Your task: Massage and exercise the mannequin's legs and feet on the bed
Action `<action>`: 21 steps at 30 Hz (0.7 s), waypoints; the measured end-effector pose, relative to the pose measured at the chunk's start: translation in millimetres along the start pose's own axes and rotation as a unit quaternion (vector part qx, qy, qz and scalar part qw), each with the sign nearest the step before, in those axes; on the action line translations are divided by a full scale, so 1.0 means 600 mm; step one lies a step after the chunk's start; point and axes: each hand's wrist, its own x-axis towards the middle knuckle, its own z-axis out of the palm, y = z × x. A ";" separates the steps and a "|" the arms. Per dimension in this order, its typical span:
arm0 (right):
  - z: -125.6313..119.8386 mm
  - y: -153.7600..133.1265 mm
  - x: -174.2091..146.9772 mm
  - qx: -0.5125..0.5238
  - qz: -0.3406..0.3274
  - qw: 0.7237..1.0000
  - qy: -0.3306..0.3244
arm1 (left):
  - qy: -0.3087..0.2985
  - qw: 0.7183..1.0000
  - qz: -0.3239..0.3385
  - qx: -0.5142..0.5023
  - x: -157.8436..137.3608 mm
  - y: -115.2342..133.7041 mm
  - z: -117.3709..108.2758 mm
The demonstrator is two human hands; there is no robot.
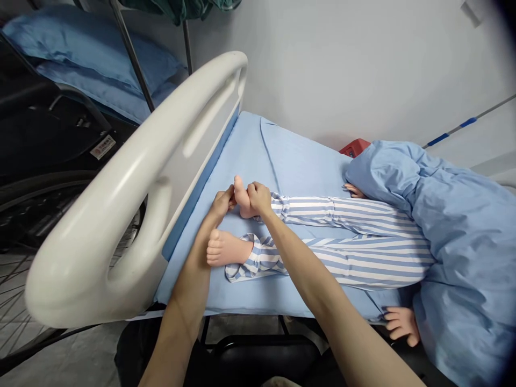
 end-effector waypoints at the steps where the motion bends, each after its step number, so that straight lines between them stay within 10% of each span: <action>1: 0.001 0.000 0.001 0.005 0.005 1.000 0.001 | -0.007 1.000 -0.007 -0.012 0.001 -0.002 0.001; 11: 0.008 0.004 0.002 0.060 0.036 0.997 0.026 | 0.016 0.977 -0.025 -0.213 -0.007 -0.030 0.023; 21: 0.003 0.001 -0.001 0.054 0.032 0.998 0.019 | 0.075 0.997 -0.031 -0.002 -0.018 -0.006 0.027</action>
